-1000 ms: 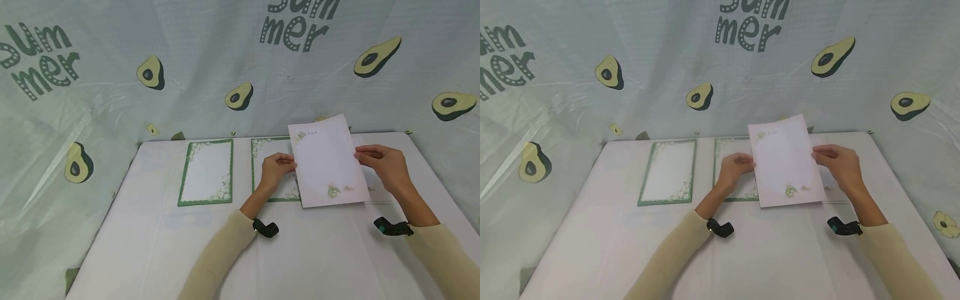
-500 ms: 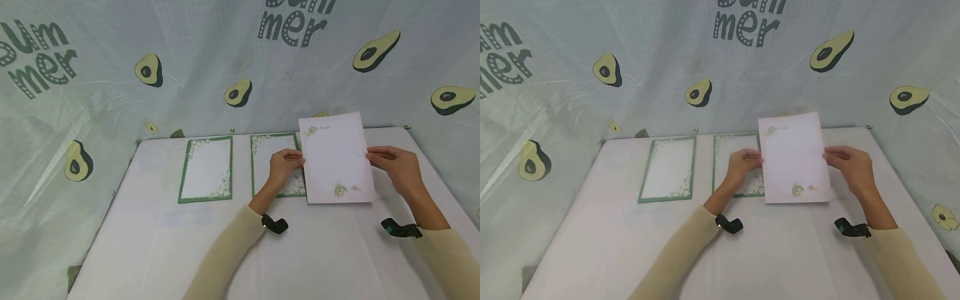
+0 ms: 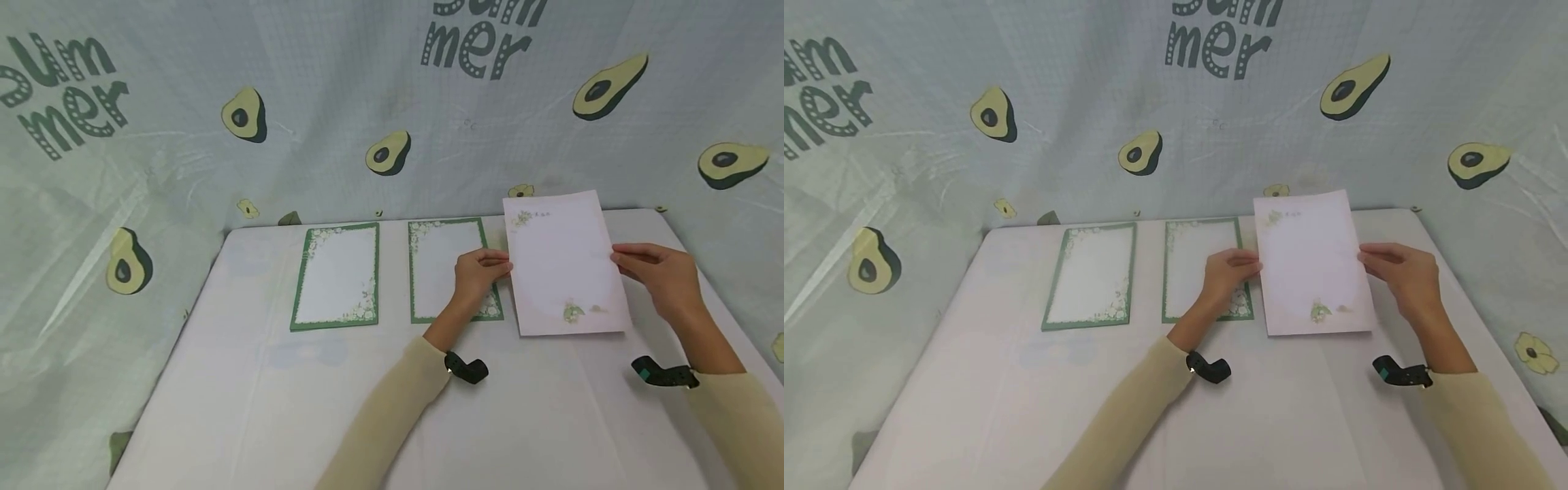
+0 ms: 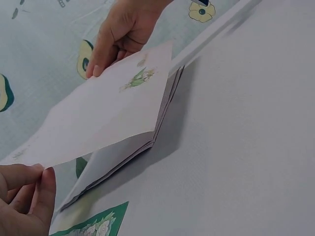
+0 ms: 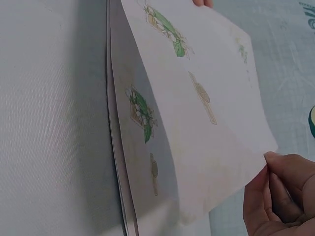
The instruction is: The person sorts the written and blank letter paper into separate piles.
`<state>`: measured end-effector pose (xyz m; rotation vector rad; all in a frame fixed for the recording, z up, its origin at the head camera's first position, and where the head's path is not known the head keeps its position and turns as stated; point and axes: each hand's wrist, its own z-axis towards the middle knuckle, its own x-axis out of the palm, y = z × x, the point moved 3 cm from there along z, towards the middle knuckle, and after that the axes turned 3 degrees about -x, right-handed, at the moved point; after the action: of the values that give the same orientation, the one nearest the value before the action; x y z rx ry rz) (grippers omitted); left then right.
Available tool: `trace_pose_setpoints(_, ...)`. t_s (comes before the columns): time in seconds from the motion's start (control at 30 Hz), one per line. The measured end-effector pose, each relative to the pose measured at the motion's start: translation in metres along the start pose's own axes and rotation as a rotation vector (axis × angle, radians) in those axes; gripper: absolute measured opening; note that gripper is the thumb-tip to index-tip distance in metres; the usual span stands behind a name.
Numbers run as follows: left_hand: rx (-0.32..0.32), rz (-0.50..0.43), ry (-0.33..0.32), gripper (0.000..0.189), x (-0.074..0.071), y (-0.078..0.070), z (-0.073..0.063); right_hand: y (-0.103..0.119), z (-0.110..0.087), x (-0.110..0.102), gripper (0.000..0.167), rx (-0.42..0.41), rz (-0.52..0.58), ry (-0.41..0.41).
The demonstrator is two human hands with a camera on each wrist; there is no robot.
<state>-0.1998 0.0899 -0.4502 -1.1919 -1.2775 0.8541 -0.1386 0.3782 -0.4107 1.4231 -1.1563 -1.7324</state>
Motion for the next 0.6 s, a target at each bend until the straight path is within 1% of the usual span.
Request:
trace_pose_setpoints(0.1,-0.001,-0.002,-0.011,0.012,0.002,0.002,0.001,-0.003,0.001,-0.002,0.054,0.003,-0.013,0.014)
trace_pose_setpoints(0.23,-0.013,-0.005,-0.011,0.012,0.009,0.004,0.001,-0.008,0.002,-0.008,0.055,0.029,-0.047,0.023)
trace_pose_setpoints(0.33,-0.02,-0.007,-0.029,0.011,0.013,0.007,0.002,-0.01,0.005,-0.011,0.052,0.046,-0.024,0.03)
trace_pose_setpoints(0.47,-0.034,-0.006,-0.072,0.01,0.016,0.009,0.005,-0.01,0.012,-0.012,0.044,0.04,0.026,0.045)
trace_pose_setpoints(0.6,-0.045,-0.001,-0.1,0.01,0.019,0.008,0.009,-0.007,0.017,-0.013,0.027,0.003,0.071,0.046)
